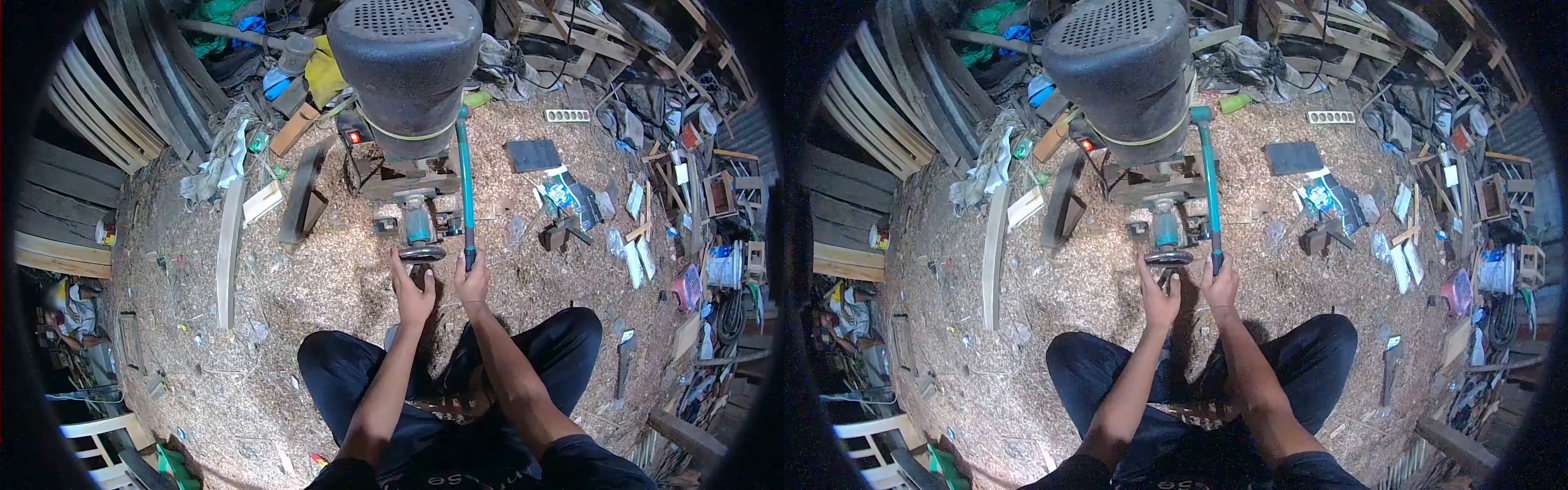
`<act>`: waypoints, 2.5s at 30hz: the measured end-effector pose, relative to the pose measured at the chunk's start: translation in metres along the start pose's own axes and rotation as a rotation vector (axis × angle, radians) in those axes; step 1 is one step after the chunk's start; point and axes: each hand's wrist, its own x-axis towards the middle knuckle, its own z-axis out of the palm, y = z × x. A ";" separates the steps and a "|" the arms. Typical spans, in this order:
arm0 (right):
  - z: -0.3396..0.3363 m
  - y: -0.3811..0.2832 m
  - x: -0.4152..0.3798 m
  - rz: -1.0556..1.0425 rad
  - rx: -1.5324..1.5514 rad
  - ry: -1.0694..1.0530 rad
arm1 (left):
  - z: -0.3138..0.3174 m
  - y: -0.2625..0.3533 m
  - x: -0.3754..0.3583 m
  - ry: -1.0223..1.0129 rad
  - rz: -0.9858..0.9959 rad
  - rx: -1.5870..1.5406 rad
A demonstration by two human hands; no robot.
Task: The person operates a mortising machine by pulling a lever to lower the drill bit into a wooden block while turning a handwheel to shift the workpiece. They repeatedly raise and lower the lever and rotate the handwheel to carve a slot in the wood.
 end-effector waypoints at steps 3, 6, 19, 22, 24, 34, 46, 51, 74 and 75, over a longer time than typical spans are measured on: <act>0.004 0.005 0.001 -0.007 -0.090 0.006 | 0.001 0.000 -0.001 -0.002 -0.010 -0.002; 0.007 0.007 0.003 -0.039 -0.096 0.025 | 0.000 0.000 -0.001 -0.017 -0.024 -0.007; 0.019 0.026 0.010 0.008 -0.071 -0.033 | -0.003 -0.005 -0.002 -0.018 0.053 -0.005; 0.008 0.011 0.006 -0.017 -0.111 -0.034 | -0.010 0.001 -0.001 -0.055 0.014 -0.028; -0.006 -0.003 -0.004 -0.066 -0.103 -0.008 | -0.014 0.000 -0.003 -0.077 0.001 -0.009; -0.100 -0.141 -0.020 -0.392 0.075 0.202 | -0.030 0.005 -0.005 -0.076 0.042 0.014; -0.148 -0.223 -0.018 -0.455 0.444 0.134 | -0.095 0.107 -0.007 0.148 0.360 0.016; -0.179 -0.301 0.020 -0.461 0.503 0.103 | -0.131 0.168 0.010 0.216 0.417 -0.026; -0.159 -0.457 0.289 -0.777 0.011 0.332 | -0.146 0.326 0.217 0.472 0.978 0.120; -0.152 -0.454 0.306 -0.792 -0.043 0.375 | -0.145 0.323 0.219 0.478 0.984 0.111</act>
